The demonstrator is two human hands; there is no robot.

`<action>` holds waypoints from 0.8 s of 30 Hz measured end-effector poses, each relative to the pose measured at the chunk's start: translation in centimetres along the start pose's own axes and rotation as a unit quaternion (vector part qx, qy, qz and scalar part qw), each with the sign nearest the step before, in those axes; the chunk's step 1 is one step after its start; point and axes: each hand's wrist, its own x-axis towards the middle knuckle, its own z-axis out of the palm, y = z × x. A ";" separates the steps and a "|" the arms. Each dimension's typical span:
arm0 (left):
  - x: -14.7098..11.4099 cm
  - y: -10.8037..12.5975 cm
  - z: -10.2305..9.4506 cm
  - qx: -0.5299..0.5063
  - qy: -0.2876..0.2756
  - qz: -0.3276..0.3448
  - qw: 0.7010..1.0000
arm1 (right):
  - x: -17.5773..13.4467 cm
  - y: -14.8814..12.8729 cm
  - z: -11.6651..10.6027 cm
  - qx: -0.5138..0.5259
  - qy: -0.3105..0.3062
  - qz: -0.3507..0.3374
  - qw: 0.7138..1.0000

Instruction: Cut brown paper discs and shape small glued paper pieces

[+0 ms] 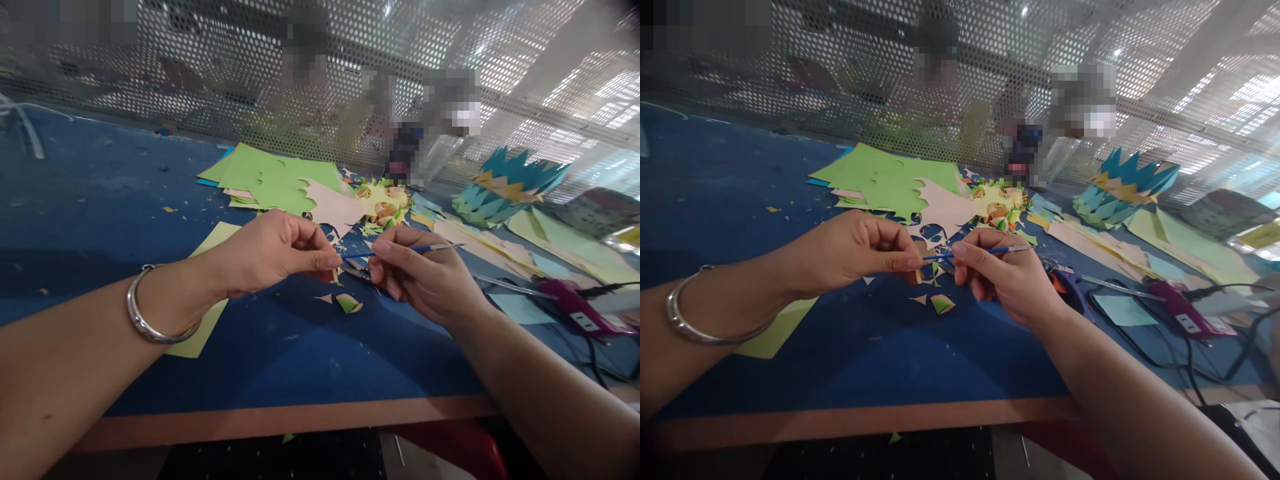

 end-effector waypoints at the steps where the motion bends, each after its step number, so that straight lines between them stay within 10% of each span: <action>1: 0.0 0.0 0.0 0.002 0.000 0.000 1.000 | 0.0 0.0 0.0 -0.001 -0.002 0.002 1.000; 24: -0.2 0.8 -0.2 0.035 0.014 -0.068 0.997 | 0.1 0.1 0.0 -0.007 -0.038 -0.010 0.999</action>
